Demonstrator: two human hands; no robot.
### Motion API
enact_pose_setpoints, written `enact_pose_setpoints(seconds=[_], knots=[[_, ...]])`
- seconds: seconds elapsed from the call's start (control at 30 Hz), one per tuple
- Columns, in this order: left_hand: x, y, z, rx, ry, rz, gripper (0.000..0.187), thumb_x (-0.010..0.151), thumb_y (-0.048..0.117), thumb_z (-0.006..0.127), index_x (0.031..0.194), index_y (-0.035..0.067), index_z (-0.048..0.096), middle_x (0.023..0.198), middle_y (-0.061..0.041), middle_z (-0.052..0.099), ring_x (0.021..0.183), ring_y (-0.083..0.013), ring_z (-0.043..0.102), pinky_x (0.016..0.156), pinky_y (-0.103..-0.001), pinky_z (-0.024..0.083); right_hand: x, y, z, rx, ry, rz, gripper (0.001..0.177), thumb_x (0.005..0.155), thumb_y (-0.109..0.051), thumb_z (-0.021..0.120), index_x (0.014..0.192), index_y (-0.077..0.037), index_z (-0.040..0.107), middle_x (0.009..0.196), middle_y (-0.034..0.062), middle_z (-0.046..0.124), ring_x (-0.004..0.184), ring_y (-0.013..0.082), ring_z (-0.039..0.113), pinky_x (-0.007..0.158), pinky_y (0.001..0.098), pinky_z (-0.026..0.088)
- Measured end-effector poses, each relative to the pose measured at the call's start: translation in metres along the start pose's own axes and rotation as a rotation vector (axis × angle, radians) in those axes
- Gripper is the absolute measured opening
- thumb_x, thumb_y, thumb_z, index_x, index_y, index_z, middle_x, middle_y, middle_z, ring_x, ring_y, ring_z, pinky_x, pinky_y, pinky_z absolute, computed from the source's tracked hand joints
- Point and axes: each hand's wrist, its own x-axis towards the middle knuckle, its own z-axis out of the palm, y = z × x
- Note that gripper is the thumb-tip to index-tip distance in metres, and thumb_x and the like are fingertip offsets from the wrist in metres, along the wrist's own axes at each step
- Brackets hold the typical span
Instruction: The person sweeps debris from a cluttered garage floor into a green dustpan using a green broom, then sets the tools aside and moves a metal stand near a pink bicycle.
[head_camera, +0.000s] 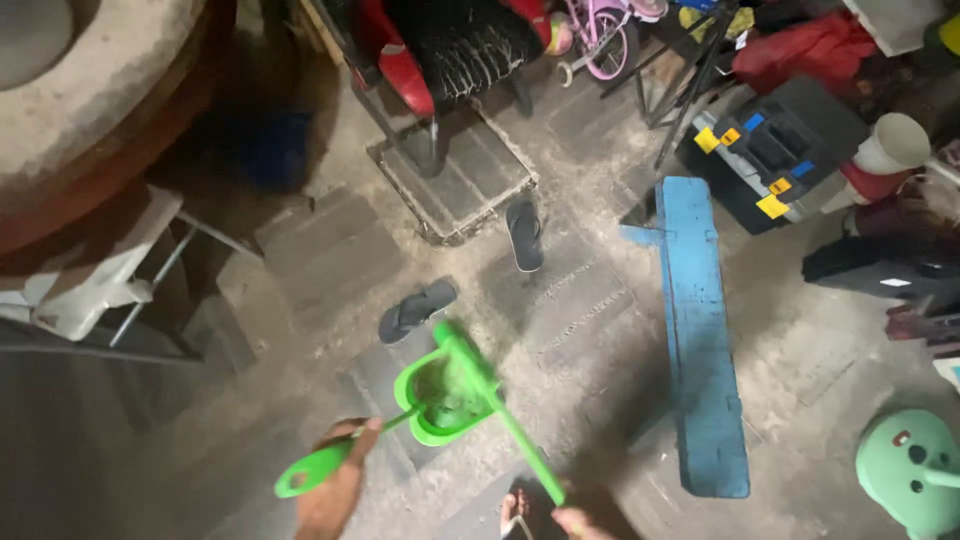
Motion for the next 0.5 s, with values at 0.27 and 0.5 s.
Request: enact_pose_setpoints(seconds=[0.27, 0.5], knots=[[0.008, 0.03, -0.043, -0.009, 0.009, -0.059, 0.043, 0.093, 0.048, 0.063, 0.082, 0.007, 0.071, 0.072, -0.007, 0.053, 0.077, -0.0222, 0.052, 0.083, -0.034, 0.041, 0.035, -0.164, -0.08, -0.299, 0.082, -0.722, 0.035, 0.085, -0.017, 0.065, 0.069, -0.018, 0.035, 0.059, 0.0003, 0.032, 0.046, 0.0128, 0.036, 0.041, 0.0319, 0.026], [0.025, 0.017, -0.028, -0.025, 0.072, -0.103, 0.046, 0.088, 0.053, 0.063, 0.099, 0.011, 0.076, 0.1, -0.005, 0.078, 0.104, -0.0221, 0.07, 0.1, -0.034, 0.043, -0.051, -0.092, 0.063, -0.339, -0.569, -0.875, 0.02, 0.078, 0.006, 0.064, 0.093, -0.007, 0.065, 0.067, 0.0041, 0.061, 0.048, 0.0118, 0.052, 0.042, 0.0255, 0.041]])
